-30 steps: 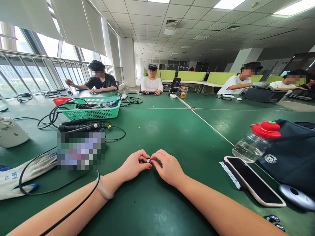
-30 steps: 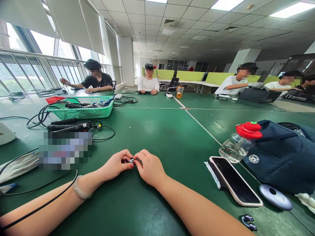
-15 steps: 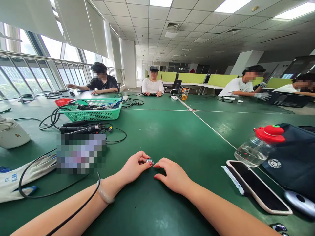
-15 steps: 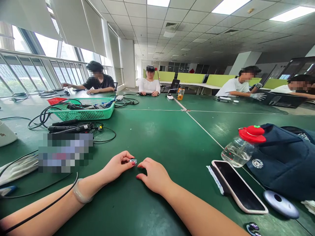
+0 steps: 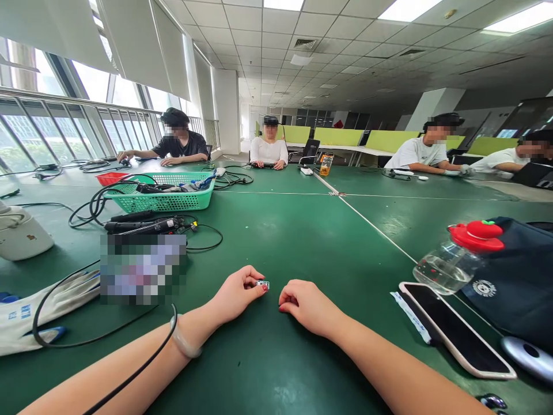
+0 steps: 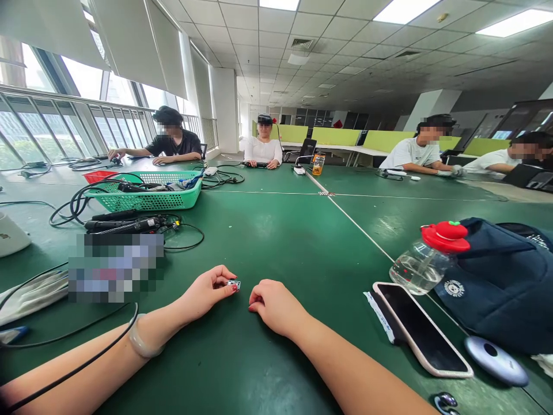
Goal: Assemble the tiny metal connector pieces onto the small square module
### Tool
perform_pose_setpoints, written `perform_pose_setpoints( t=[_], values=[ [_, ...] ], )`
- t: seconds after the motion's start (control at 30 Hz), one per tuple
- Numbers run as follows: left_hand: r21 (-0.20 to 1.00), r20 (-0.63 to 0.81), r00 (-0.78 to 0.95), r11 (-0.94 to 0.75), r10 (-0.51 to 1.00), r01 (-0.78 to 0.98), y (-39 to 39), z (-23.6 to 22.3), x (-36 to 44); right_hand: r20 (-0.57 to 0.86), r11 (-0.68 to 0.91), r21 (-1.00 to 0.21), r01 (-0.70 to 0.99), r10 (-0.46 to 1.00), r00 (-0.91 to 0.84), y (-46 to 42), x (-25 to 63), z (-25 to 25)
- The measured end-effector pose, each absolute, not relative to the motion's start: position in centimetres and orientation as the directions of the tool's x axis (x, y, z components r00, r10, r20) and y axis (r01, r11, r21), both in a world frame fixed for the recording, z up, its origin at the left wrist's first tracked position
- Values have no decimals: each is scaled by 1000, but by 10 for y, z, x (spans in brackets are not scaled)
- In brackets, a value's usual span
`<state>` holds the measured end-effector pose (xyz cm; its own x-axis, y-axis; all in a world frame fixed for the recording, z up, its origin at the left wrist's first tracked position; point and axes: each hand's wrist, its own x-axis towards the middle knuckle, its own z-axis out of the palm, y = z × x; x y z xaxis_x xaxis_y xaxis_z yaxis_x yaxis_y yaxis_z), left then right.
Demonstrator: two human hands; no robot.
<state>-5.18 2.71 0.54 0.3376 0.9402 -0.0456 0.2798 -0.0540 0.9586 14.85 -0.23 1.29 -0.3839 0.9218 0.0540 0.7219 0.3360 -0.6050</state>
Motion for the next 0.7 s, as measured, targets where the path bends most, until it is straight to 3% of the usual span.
perform_pose_setpoints(
  t=[0.2,0.47,0.7],
  values=[
    [952,-63,333,-43,941,301,26,7,-52,115,400,-571,717,904,-412,-3,146,12],
    [951,-44,338,-64,940,302,27,6,-52,364,506,-614,606,863,-351,-1,138,1],
    [964,-19,349,-75,937,255,26,7,-51,645,642,-373,670,698,-310,2,136,-3]
  ],
)
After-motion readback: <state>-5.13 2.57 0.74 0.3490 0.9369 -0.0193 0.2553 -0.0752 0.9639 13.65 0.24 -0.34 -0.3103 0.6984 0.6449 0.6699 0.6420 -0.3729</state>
